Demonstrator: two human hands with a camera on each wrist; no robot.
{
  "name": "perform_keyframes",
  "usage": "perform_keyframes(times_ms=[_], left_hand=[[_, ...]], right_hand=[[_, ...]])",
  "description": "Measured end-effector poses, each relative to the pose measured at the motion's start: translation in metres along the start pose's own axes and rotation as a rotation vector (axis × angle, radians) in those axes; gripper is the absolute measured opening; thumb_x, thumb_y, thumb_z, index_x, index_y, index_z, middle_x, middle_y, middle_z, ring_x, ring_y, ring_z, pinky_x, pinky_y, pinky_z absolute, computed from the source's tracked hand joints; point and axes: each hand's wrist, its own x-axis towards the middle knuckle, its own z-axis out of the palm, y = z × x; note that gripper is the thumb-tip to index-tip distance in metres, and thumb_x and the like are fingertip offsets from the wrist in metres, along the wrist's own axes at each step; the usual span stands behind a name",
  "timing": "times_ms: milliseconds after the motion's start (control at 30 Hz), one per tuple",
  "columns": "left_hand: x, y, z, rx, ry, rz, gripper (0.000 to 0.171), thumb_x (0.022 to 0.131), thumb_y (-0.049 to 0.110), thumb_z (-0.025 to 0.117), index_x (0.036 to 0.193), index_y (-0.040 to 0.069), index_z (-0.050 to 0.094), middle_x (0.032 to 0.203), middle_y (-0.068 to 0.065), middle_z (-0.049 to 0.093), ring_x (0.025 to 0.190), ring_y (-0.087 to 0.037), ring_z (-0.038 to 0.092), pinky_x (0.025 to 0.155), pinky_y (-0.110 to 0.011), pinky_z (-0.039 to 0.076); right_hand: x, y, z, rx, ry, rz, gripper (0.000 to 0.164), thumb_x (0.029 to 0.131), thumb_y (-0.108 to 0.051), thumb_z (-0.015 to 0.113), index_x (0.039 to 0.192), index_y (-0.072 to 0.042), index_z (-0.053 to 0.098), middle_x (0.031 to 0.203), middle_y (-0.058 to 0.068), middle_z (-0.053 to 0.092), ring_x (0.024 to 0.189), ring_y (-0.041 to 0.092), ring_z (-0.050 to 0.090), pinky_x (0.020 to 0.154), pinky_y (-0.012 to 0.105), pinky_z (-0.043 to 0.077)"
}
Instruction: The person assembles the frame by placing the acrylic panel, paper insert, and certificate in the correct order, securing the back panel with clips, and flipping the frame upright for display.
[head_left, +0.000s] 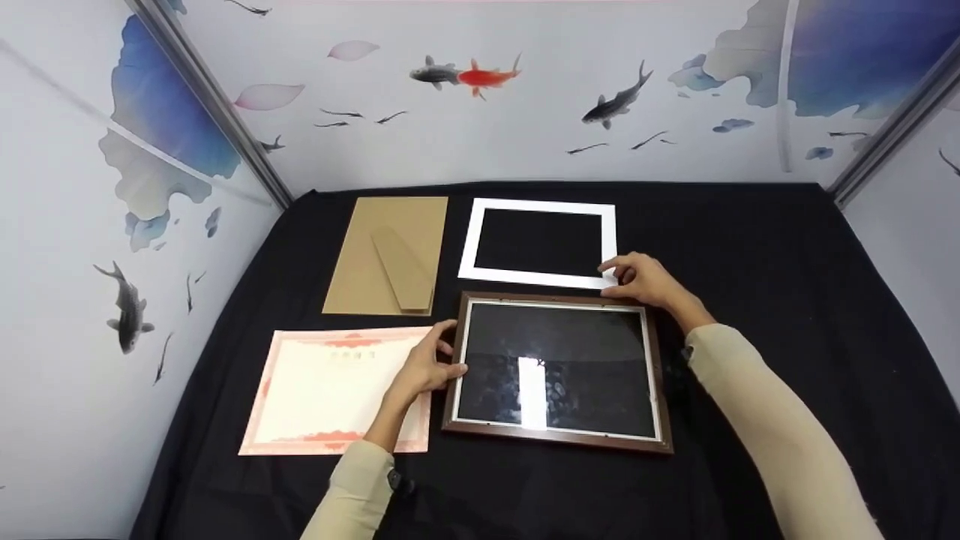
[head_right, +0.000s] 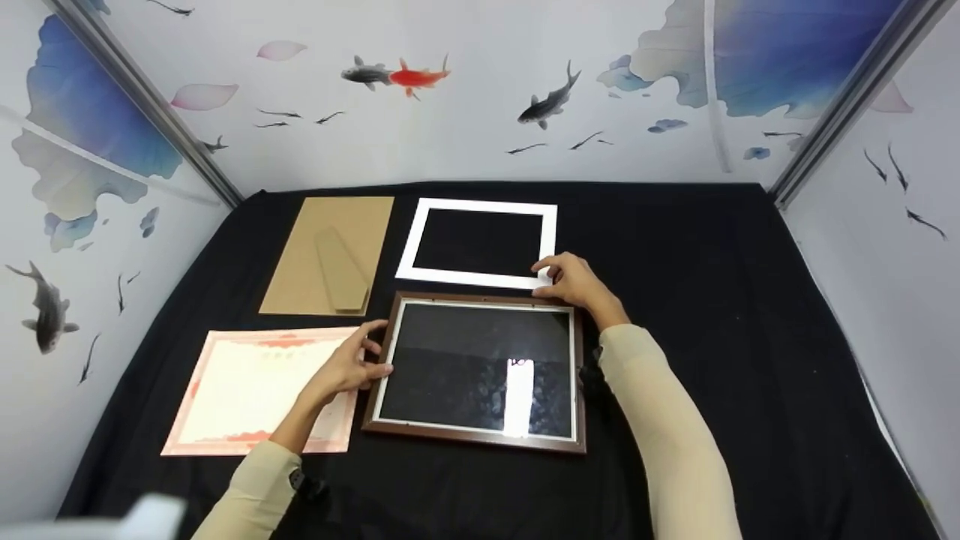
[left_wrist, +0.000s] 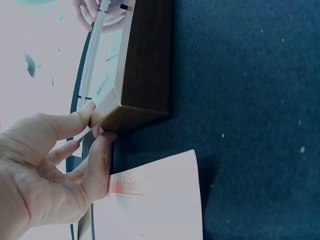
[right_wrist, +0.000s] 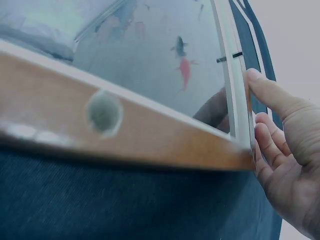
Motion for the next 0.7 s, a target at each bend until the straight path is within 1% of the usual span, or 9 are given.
perform_keyframes(times_ms=[100,200,300,433,600,700], left_hand=[[0.001,0.001,-0.001,-0.015,-0.01,-0.016,0.08,0.085,-0.004,0.078,0.153,0.014,0.041,0.112,-0.019,0.054,0.075,-0.023,0.068,0.055,-0.034,0.057],[0.001,0.001,-0.001,-0.029,-0.013,-0.024,0.08,0.085,-0.005,0.078,0.153,0.014,0.041,0.113,-0.019,0.054,0.076,-0.023,0.068,0.056,-0.035,0.058],[0.001,0.0,-0.001,-0.043,-0.013,-0.023,0.08,0.085,-0.006,0.078,0.152,0.013,0.041,0.112,-0.02,0.054,0.077,-0.023,0.069,0.055,-0.035,0.058],[0.001,-0.002,0.001,-0.051,-0.006,-0.021,0.079,0.084,-0.007,0.078,0.151,0.012,0.042,0.111,-0.02,0.054,0.075,-0.023,0.068,0.054,-0.033,0.057],[0.002,-0.004,0.001,-0.058,-0.009,-0.026,0.077,0.085,-0.005,0.078,0.151,0.011,0.042,0.111,-0.018,0.054,0.075,-0.021,0.068,0.054,-0.032,0.056],[0.001,-0.004,0.0,-0.057,-0.003,-0.018,0.076,0.085,-0.005,0.078,0.151,0.009,0.043,0.109,-0.019,0.055,0.074,-0.021,0.068,0.053,-0.032,0.056]], right_hand=[[0.006,-0.001,0.004,-0.045,-0.027,0.005,0.042,0.083,-0.01,0.085,0.121,0.003,0.071,0.1,0.021,0.061,0.09,0.038,0.062,0.08,0.053,0.052],[0.009,0.0,0.01,-0.081,-0.03,0.002,0.039,0.083,-0.009,0.085,0.118,0.003,0.073,0.097,0.02,0.061,0.088,0.037,0.061,0.079,0.053,0.052],[0.01,0.002,0.014,-0.101,-0.009,-0.002,0.032,0.084,-0.009,0.085,0.113,0.002,0.075,0.094,0.018,0.06,0.084,0.035,0.06,0.076,0.051,0.051],[0.01,0.004,0.017,-0.094,0.034,-0.015,0.024,0.086,-0.009,0.083,0.107,0.002,0.077,0.092,0.015,0.059,0.082,0.033,0.057,0.073,0.048,0.05],[0.007,0.004,0.01,-0.056,0.086,-0.026,0.022,0.088,-0.006,0.08,0.108,0.004,0.075,0.093,0.015,0.062,0.082,0.031,0.059,0.073,0.045,0.05],[0.003,0.002,0.0,-0.042,0.12,-0.055,0.022,0.087,-0.006,0.081,0.107,0.004,0.075,0.092,0.014,0.064,0.081,0.029,0.061,0.071,0.038,0.05]])
